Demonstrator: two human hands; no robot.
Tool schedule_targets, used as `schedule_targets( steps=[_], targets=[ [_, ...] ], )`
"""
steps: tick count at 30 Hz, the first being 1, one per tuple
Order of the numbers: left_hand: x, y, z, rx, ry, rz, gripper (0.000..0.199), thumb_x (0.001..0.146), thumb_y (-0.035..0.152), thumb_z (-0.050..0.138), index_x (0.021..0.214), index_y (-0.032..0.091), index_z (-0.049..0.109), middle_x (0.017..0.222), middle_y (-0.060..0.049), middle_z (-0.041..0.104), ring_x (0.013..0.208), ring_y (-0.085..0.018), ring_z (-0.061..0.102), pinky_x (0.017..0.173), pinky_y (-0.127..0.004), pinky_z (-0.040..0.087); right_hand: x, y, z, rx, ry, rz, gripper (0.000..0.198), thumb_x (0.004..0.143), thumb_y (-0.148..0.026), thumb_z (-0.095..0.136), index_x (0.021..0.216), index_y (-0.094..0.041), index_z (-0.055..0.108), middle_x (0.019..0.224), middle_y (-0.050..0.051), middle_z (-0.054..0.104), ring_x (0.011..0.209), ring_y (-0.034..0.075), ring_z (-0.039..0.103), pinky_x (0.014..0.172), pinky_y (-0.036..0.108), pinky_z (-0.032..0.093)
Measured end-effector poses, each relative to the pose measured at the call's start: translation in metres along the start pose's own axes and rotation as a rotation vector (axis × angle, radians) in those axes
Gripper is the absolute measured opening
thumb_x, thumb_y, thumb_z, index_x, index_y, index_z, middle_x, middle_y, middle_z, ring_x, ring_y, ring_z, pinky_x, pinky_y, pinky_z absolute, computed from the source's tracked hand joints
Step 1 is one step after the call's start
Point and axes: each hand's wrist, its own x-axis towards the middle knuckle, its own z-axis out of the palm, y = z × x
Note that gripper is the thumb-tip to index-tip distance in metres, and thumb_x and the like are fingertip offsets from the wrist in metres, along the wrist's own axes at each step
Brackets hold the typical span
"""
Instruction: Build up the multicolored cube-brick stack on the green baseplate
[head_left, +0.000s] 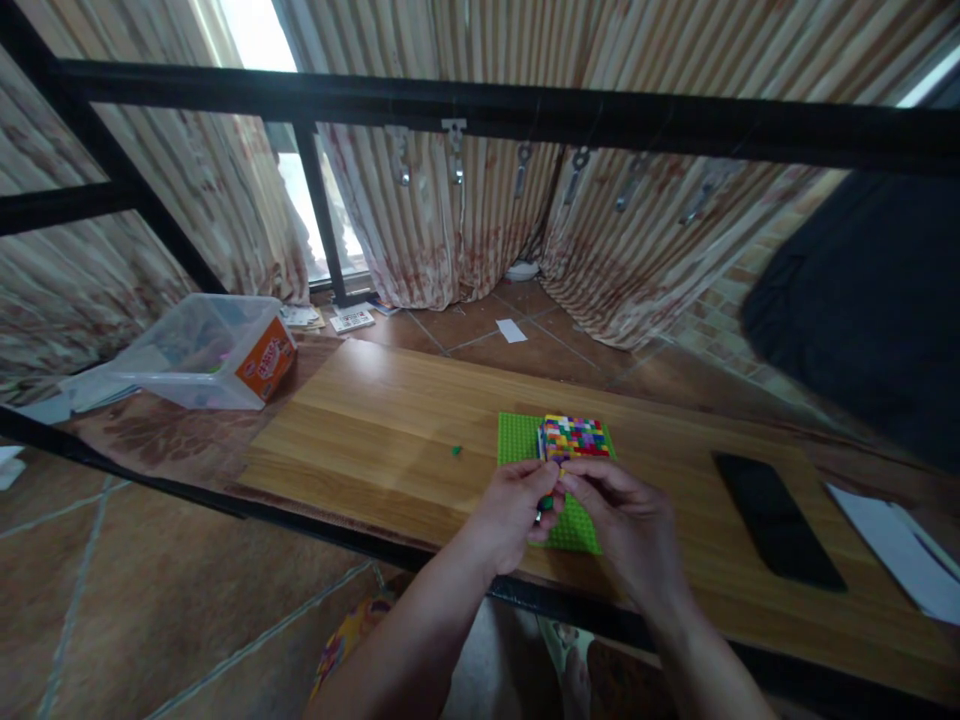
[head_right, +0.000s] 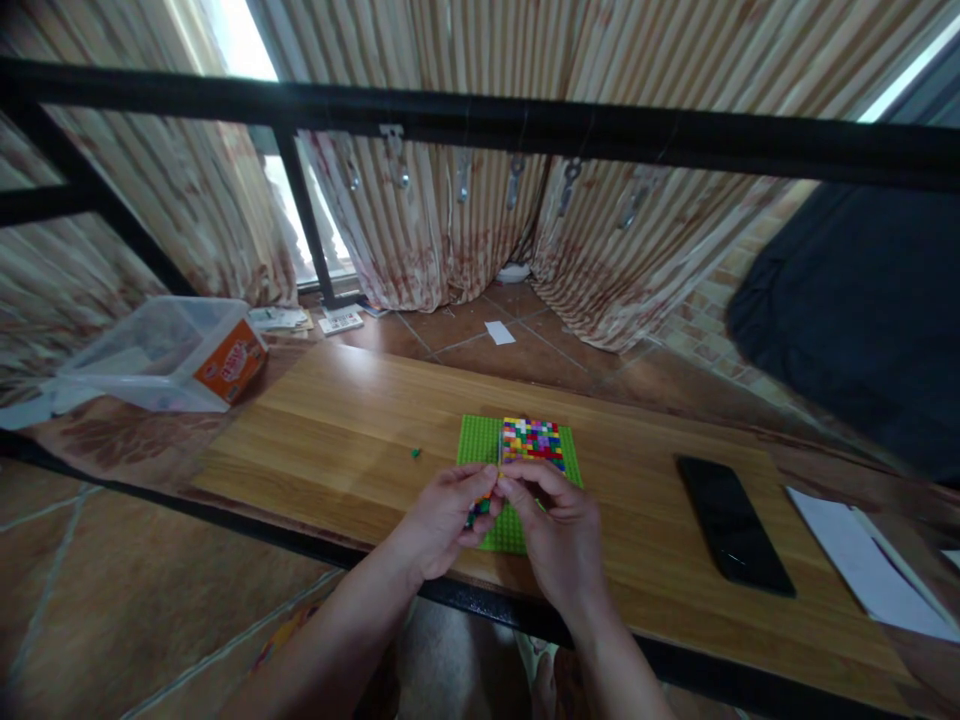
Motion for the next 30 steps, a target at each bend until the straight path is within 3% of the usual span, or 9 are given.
schedule_targets(
  steps=[4, 6, 10, 14, 19, 30],
  targets=[
    [0.000, 0.004, -0.004, -0.058, -0.096, -0.083, 0.039, 0.069, 0.045, 0.079, 0.072, 0.013, 0.057, 0.060, 0.003, 0.048, 0.040, -0.002, 0.035, 0.038, -0.015, 0.010, 0.010, 0.006, -0.012, 0.184, 0.002, 0.122, 0.017, 0.066, -0.035, 0.083, 0.080, -0.026, 0.079, 0.082, 0.002, 0.078, 0.071, 0.018, 0.068, 0.070, 0.034, 0.055],
    [0.000, 0.007, -0.007, -0.100, -0.087, -0.104, 0.034, 0.071, 0.040, 0.077, 0.072, 0.013, 0.057, 0.060, 0.003, 0.049, 0.041, -0.002, 0.036, 0.037, -0.014, 0.011, 0.015, 0.010, -0.021, 0.155, 0.065, 0.139, 0.020, 0.064, -0.036, 0.084, 0.081, -0.026, 0.079, 0.080, 0.003, 0.077, 0.071, 0.018, 0.068, 0.070, 0.035, 0.055],
    [0.004, 0.017, -0.016, -0.204, 0.025, -0.058, 0.023, 0.082, 0.030, 0.066, 0.074, 0.012, 0.056, 0.062, 0.002, 0.048, 0.043, -0.002, 0.038, 0.036, -0.013, 0.014, 0.021, 0.017, -0.032, -0.145, 0.162, -0.013, 0.017, 0.071, -0.039, 0.078, 0.081, -0.026, 0.079, 0.086, 0.004, 0.076, 0.080, 0.022, 0.069, 0.078, 0.040, 0.055],
    [0.004, 0.024, -0.021, -0.263, 0.078, -0.037, 0.020, 0.089, 0.025, 0.057, 0.075, 0.011, 0.057, 0.063, 0.001, 0.048, 0.043, -0.002, 0.038, 0.036, -0.012, 0.016, 0.022, 0.026, -0.026, -0.388, 0.062, -0.204, 0.019, 0.084, -0.040, 0.066, 0.083, -0.025, 0.079, 0.096, 0.005, 0.072, 0.090, 0.022, 0.067, 0.085, 0.040, 0.053],
    [0.003, 0.025, -0.018, -0.267, 0.086, -0.043, 0.021, 0.092, 0.021, 0.051, 0.075, 0.011, 0.056, 0.062, 0.002, 0.048, 0.042, -0.001, 0.036, 0.035, -0.012, 0.015, 0.026, 0.039, -0.018, -0.602, 0.016, -0.353, 0.027, 0.090, -0.042, 0.059, 0.082, -0.026, 0.079, 0.098, 0.007, 0.068, 0.096, 0.025, 0.063, 0.086, 0.044, 0.051],
    [0.004, 0.018, -0.017, -0.234, 0.077, -0.032, 0.020, 0.087, 0.026, 0.060, 0.075, 0.011, 0.058, 0.063, 0.001, 0.049, 0.043, -0.002, 0.038, 0.036, -0.013, 0.016, 0.027, 0.045, -0.014, -0.675, 0.104, -0.383, 0.027, 0.089, -0.039, 0.059, 0.075, -0.022, 0.075, 0.096, 0.008, 0.068, 0.090, 0.024, 0.064, 0.084, 0.043, 0.051]
  ],
)
